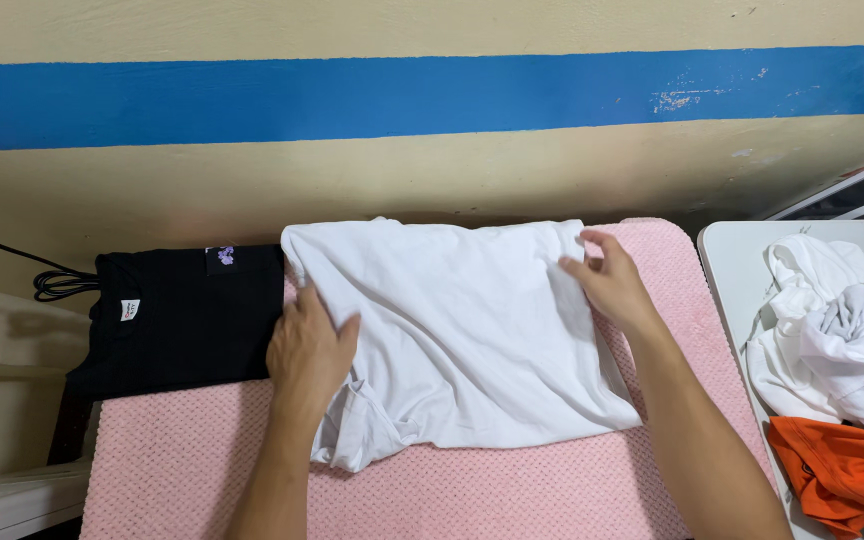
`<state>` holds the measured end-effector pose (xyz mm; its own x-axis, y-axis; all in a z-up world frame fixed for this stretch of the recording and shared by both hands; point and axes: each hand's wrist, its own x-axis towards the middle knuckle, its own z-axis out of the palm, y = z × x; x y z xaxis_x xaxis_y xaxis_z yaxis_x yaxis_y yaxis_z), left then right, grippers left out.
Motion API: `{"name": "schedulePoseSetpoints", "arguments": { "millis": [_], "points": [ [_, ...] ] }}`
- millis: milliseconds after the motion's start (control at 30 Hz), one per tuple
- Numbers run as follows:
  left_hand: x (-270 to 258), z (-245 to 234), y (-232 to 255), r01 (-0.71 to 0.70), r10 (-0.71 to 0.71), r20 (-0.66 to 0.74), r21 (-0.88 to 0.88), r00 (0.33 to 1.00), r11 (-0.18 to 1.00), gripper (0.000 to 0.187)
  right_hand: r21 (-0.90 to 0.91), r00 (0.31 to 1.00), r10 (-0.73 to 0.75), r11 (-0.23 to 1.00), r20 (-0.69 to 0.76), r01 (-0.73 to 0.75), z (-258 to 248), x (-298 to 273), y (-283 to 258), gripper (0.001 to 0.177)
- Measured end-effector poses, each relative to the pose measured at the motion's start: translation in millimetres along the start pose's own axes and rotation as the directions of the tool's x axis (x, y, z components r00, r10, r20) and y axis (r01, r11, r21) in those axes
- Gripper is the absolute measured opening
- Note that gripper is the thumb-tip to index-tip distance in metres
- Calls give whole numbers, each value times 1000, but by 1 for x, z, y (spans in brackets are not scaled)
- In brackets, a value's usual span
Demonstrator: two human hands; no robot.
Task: The person folds two white t-shirts on a pink mat. They smooth each shirt, fold the sleeves and sides inward, then fold the body into a compact rectangle and place it on a growing stack.
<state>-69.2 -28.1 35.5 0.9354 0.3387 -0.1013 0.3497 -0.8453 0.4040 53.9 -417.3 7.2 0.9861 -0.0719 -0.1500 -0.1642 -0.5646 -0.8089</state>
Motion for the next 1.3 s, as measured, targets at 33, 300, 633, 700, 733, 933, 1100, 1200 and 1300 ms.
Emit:
{"name": "schedulePoseSetpoints", "arguments": {
  "millis": [33,300,633,700,733,933,1100,1200,1300],
  "points": [
    [-13,-4,-1,-10,9,28,39,1000,999,58,-34,1000,-2,999,29,3,-2,-15,-2,69],
    [-52,8,-33,279,-248,141,-287,958,916,30,-288,950,220,946,223,-151,-30,-103,9,40],
    [-63,15,-49,334,-327,77,-329,942,883,62,-327,976,216,924,18,-198,-52,-104,20,44],
    [-58,21,-48,337,-314,124,-330,941,882,70,-216,1000,13,976,-14,-15,-38,-87,8,46],
    [-56,26,-48,338,-305,149,-325,940,883,68,-290,999,38,956,-8,-39,-30,-79,3,54],
    [-49,36,-31,153,8,192,-806,981,572,62,-353,995,88,933,39,-68,-2,-52,7,41],
    [-35,15,18,236,100,242,-969,965,72,68,301,988,92,952,-121,-51,-41,-22,30,44],
    [-29,2,36,187,74,189,-982,979,41,62,491,985,-9,866,-175,95,-79,-19,33,34],
    [-42,4,23,169,72,187,-963,980,208,52,347,989,-51,933,-141,97,-112,-41,39,37]
  ]
}}
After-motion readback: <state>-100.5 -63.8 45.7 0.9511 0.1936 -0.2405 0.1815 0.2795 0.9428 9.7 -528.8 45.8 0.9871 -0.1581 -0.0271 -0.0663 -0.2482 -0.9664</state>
